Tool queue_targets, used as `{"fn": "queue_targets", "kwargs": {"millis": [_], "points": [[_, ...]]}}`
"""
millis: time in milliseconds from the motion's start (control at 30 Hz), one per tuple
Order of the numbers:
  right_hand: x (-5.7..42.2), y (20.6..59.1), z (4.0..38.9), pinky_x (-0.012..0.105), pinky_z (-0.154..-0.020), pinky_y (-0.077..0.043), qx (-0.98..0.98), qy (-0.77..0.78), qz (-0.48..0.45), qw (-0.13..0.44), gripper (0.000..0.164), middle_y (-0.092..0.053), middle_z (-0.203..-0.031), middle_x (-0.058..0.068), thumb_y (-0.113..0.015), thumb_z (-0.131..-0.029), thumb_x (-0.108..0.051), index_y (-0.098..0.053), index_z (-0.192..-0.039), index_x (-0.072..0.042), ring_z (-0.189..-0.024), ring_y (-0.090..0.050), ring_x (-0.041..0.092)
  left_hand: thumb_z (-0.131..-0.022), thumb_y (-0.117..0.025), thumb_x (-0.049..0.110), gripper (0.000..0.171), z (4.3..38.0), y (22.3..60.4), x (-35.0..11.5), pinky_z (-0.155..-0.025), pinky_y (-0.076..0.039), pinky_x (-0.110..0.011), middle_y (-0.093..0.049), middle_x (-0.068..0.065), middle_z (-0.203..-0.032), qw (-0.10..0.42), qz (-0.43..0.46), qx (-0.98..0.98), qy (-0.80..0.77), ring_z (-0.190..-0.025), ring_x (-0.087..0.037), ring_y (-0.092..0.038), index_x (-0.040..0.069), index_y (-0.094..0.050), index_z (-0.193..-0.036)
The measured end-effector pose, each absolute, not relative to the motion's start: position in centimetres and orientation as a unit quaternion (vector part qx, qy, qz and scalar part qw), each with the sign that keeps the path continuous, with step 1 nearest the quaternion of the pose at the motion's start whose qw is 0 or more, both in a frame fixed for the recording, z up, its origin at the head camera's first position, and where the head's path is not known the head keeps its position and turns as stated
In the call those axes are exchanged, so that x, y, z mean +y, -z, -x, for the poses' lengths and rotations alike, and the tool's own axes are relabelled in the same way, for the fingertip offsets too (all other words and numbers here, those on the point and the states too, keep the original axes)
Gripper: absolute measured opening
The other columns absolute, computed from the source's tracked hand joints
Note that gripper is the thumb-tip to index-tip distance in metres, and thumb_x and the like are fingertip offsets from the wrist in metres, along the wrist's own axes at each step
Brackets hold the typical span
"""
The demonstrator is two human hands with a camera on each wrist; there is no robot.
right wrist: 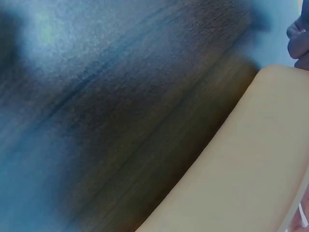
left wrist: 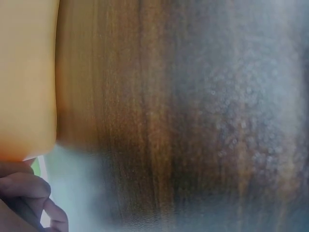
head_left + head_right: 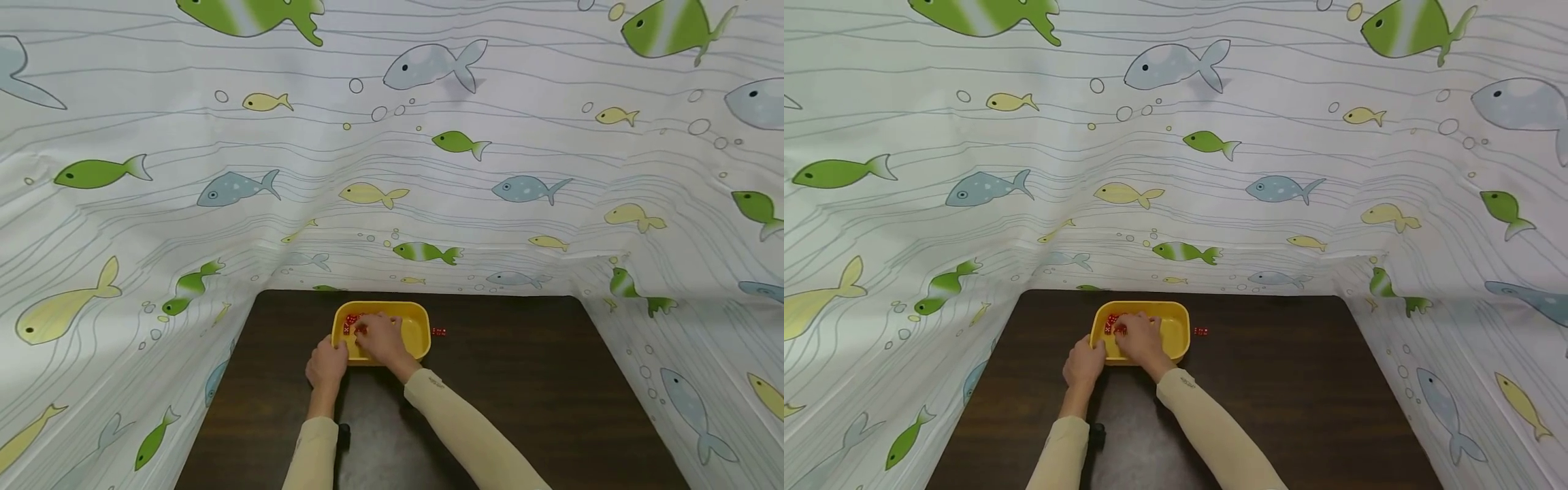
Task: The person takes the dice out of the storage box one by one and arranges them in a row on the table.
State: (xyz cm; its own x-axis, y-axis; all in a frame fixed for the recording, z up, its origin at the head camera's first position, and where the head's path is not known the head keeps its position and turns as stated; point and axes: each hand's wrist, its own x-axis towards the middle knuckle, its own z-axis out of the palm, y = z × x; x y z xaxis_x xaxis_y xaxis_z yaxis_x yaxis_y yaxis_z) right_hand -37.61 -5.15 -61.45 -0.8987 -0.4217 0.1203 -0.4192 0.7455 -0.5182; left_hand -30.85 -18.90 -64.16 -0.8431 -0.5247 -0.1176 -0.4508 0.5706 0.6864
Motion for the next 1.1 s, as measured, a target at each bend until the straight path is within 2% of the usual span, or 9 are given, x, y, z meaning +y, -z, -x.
{"fn": "queue_targets", "kwargs": {"millis": [300, 467, 600, 733, 833, 1100], "points": [[-3.2, 61.3, 37.1, 0.062, -0.111, -0.028, 0.923, 0.326, 0.203, -0.014, 0.016, -0.079, -0.12, -0.007, -0.073, -0.102, -0.028, -0.08, -0.115, -0.022, -0.123, -0.061, 0.024, -0.105, -0.05, 0.034, 0.033, 30.9, 64.1, -18.9, -0.065, -0.039, -0.039, -0.064, -0.01, -0.083, 0.042, -0.285, -0.878, 0.381, -0.071, -0.027, -0.057, 0.008, -0.07, -0.112], [-2.4, 61.1, 36.9, 0.06, -0.107, -0.029, 0.912, 0.36, 0.198, -0.013, 0.016, -0.08, -0.114, -0.007, -0.073, -0.102, -0.024, -0.081, -0.114, -0.018, -0.117, -0.061, 0.025, -0.106, -0.05, 0.032, 0.031, 30.7, 64.2, -18.8, -0.064, -0.037, -0.038, -0.058, -0.009, -0.078, 0.048, -0.284, -0.874, 0.392, -0.068, -0.026, -0.055, 0.007, -0.067, -0.108], [-1.8, 60.5, 36.7, 0.059, -0.108, -0.032, 0.896, 0.401, 0.191, 0.005, 0.018, -0.079, -0.115, -0.004, -0.071, -0.103, -0.022, -0.08, -0.116, -0.015, -0.118, -0.063, 0.03, -0.106, -0.05, 0.033, 0.031, 30.7, 64.2, -18.7, -0.065, -0.036, -0.038, -0.057, -0.008, -0.077, 0.049, -0.283, -0.872, 0.396, -0.068, -0.026, -0.055, 0.007, -0.067, -0.107], [-1.2, 60.0, 36.7, 0.057, -0.114, -0.042, 0.879, 0.437, 0.189, 0.024, 0.02, -0.078, -0.12, -0.001, -0.068, -0.104, -0.021, -0.079, -0.119, -0.014, -0.123, -0.066, 0.033, -0.106, -0.051, 0.034, 0.032, 30.8, 64.3, -18.7, -0.066, -0.038, -0.039, -0.06, -0.009, -0.079, 0.051, -0.287, -0.87, 0.397, -0.07, -0.027, -0.056, 0.007, -0.068, -0.111], [-0.6, 59.8, 37.0, 0.055, -0.111, -0.05, 0.874, 0.447, 0.189, 0.022, 0.018, -0.078, -0.122, 0.001, -0.069, -0.104, -0.02, -0.079, -0.118, -0.014, -0.124, -0.068, 0.033, -0.106, -0.05, 0.034, 0.034, 30.9, 64.3, -18.8, -0.066, -0.038, -0.039, -0.061, -0.01, -0.08, 0.051, -0.285, -0.871, 0.396, -0.07, -0.027, -0.057, 0.007, -0.069, -0.113], [1.4, 59.5, 38.0, 0.054, -0.111, -0.051, 0.881, 0.428, 0.204, -0.001, 0.018, -0.077, -0.12, 0.002, -0.069, -0.104, -0.016, -0.079, -0.118, -0.01, -0.123, -0.069, 0.03, -0.106, -0.05, 0.033, 0.031, 30.8, 64.2, -18.8, -0.064, -0.036, -0.038, -0.057, -0.009, -0.077, 0.053, -0.281, -0.872, 0.397, -0.068, -0.026, -0.054, 0.006, -0.067, -0.108]]}}
